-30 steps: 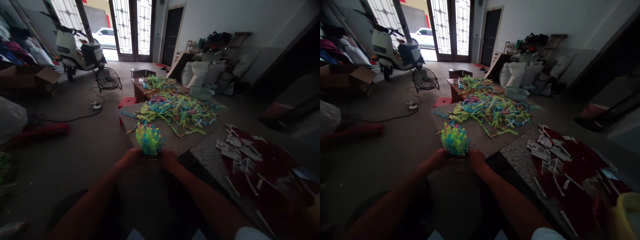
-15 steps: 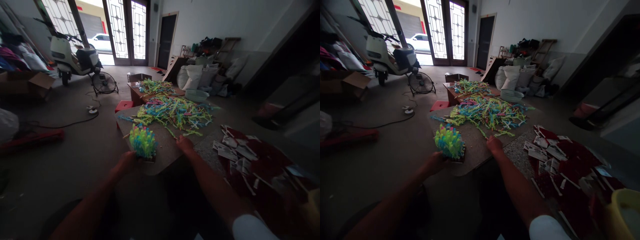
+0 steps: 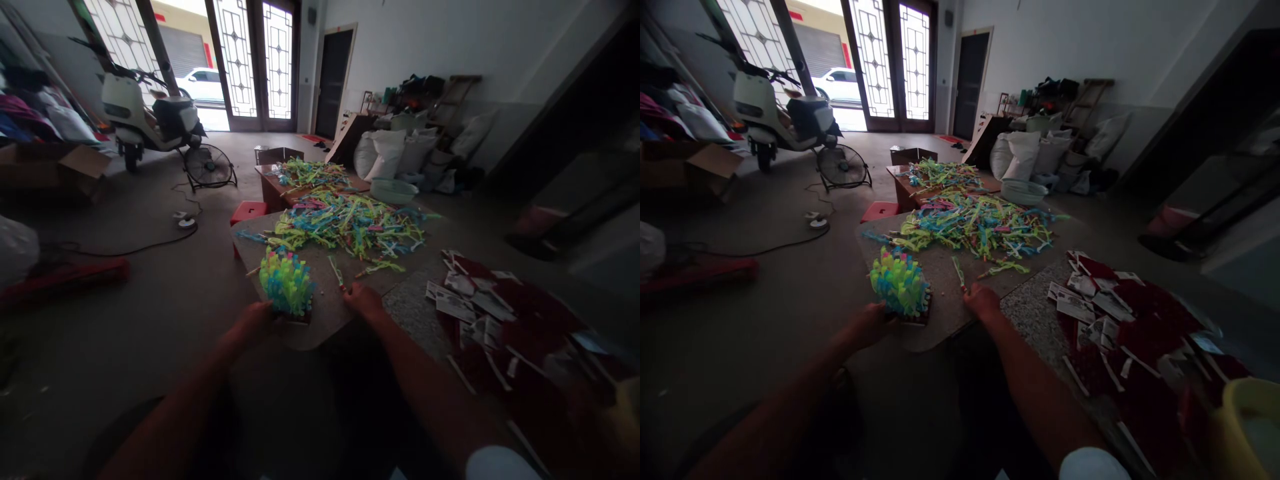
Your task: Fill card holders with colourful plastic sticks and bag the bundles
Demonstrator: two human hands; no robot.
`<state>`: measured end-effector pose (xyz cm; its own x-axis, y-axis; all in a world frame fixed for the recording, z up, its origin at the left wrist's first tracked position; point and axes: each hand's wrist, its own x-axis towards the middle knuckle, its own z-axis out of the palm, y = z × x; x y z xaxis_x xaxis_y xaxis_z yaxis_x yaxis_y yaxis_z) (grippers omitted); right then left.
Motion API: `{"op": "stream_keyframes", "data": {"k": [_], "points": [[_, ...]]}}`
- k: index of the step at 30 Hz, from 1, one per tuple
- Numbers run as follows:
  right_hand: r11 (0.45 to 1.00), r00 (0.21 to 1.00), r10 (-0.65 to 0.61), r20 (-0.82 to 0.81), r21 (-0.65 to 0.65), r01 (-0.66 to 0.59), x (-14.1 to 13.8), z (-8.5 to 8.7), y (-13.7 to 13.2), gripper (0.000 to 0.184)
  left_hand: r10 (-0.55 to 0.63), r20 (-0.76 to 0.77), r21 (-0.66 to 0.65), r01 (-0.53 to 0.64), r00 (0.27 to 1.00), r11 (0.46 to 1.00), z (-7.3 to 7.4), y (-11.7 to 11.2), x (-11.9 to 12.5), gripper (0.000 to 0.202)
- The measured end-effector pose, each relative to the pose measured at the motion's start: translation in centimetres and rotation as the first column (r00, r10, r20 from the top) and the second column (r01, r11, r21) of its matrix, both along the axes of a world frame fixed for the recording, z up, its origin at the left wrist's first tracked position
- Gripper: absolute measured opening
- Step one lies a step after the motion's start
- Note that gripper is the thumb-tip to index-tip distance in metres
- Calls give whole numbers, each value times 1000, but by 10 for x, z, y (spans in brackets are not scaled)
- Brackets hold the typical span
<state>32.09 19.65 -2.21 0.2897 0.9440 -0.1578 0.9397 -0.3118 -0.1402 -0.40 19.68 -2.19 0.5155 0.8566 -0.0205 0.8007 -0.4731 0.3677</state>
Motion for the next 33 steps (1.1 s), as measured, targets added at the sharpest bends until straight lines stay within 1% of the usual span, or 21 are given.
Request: {"op": "stream_keyframes", "data": {"k": [5,10,14,18,19,20,21,23,24,25,26,29,33], "points": [[1000,999,18,36,-8,-17,-7,6,-2,35,4,2,-7,-4,1000,1000,-3,1,0,21],[999,1000,19,6,43,-19,-15,7,3,36,4,22,-9,-4,1000,1000,-4,1,-2,21],[995,995,26,-96,94,-17,-14,8,0,36,8,4,-35,-8,1000,999,1,-1,0,20],[988,960,85,-266,148,-47,-17,6,-16,33,25,-17,-41,-25,1000,999,7,-2,2,21],[985,936,93,-339,166,-38,-20,4,-21,35,22,-18,-40,-23,1000,999,8,-3,2,21],[982,895,97,-435,187,-16,-24,1,-27,38,20,-18,-39,-21,1000,999,8,-3,3,22],[978,834,100,-543,208,18,-28,-2,-34,41,22,-18,-36,-23,1000,999,8,-3,3,22],[967,676,115,-727,238,92,-39,-9,-45,44,24,-18,-28,-24,1000,999,8,-4,3,22],[962,619,130,-775,249,109,-44,-12,-50,44,23,-20,-25,-24,1000,999,8,-4,4,22],[958,601,153,-785,266,104,-50,-15,-55,43,23,-22,-23,-23,1000,999,8,-4,4,22],[953,609,175,-774,288,91,-55,-17,-58,42,22,-24,-24,-23,999,999,8,-5,5,22],[933,680,230,-696,357,50,-68,-20,-65,42,27,-29,-20,-27,999,999,8,-5,7,23],[930,763,239,-601,368,-2,-80,-21,-67,46,25,-52,-4,-26,998,1000,7,-5,8,24]]}}
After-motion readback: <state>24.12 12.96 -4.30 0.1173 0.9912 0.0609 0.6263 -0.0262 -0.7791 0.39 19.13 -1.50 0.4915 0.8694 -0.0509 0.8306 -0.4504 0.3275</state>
